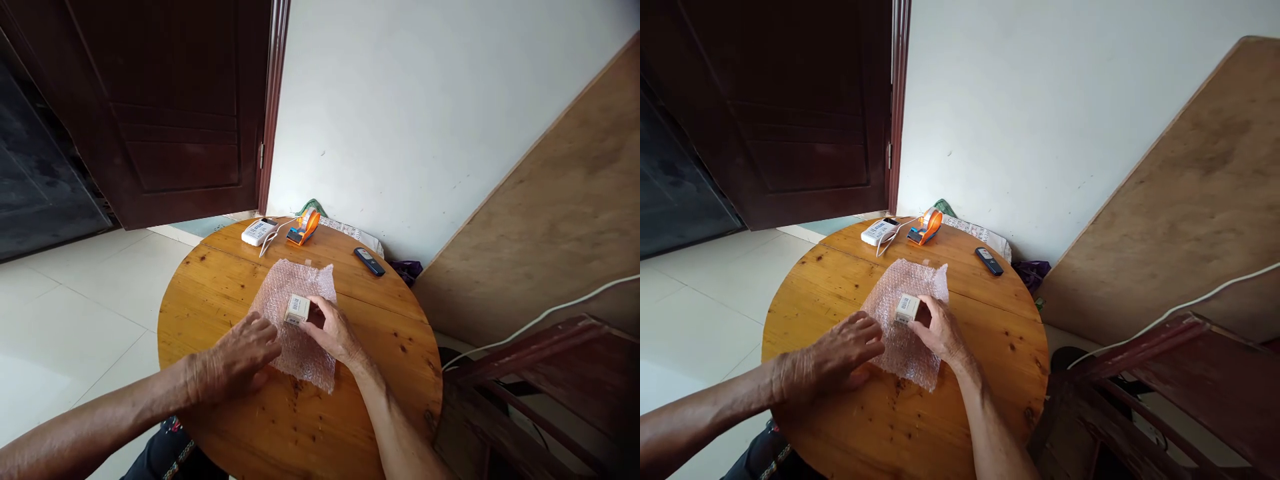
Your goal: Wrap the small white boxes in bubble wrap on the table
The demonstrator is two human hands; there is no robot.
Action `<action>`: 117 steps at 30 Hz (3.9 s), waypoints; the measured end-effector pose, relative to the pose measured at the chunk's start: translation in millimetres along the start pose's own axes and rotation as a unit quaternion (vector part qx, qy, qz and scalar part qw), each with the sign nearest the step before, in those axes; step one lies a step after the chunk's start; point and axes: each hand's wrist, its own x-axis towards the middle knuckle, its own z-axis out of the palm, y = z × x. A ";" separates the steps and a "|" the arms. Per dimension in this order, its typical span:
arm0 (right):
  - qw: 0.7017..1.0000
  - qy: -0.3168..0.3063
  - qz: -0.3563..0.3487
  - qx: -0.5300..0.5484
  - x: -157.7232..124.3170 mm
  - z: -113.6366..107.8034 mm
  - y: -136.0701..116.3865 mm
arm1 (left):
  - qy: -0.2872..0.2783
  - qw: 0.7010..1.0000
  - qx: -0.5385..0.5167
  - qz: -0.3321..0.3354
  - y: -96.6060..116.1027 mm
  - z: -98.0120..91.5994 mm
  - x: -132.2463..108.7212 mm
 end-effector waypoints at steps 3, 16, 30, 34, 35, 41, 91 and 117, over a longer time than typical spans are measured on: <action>1.000 0.000 0.003 -0.004 -0.5 1.7 1.1 | 0.003 1.000 0.020 -0.009 7.3 15.0 0.8; 0.998 -0.023 0.019 0.056 0.0 0.1 5.4 | 0.106 0.990 -0.004 -0.096 1.6 -14.9 25.5; 0.927 -0.035 0.088 0.364 -4.2 -35.0 3.2 | 0.083 0.952 -0.091 -0.281 -28.2 -7.0 84.5; 0.946 0.042 0.164 0.278 -1.0 -22.0 5.9 | 0.103 0.937 -0.171 -0.288 -32.9 -2.5 82.6; 0.945 0.057 0.177 0.268 0.1 -17.7 7.4 | 0.105 0.932 -0.195 -0.288 -34.2 -3.1 81.5; 0.941 0.087 0.187 0.267 2.5 -11.4 7.5 | 0.115 0.914 -0.280 -0.269 -42.5 -6.0 76.9; 0.940 0.190 -0.187 -0.213 -8.4 -9.3 -33.1 | 0.134 0.874 -0.424 -0.196 -50.0 15.8 83.2; 0.909 0.039 -0.156 -0.383 -0.2 18.7 -53.5 | 0.085 0.813 -0.382 -0.432 -68.4 9.0 28.0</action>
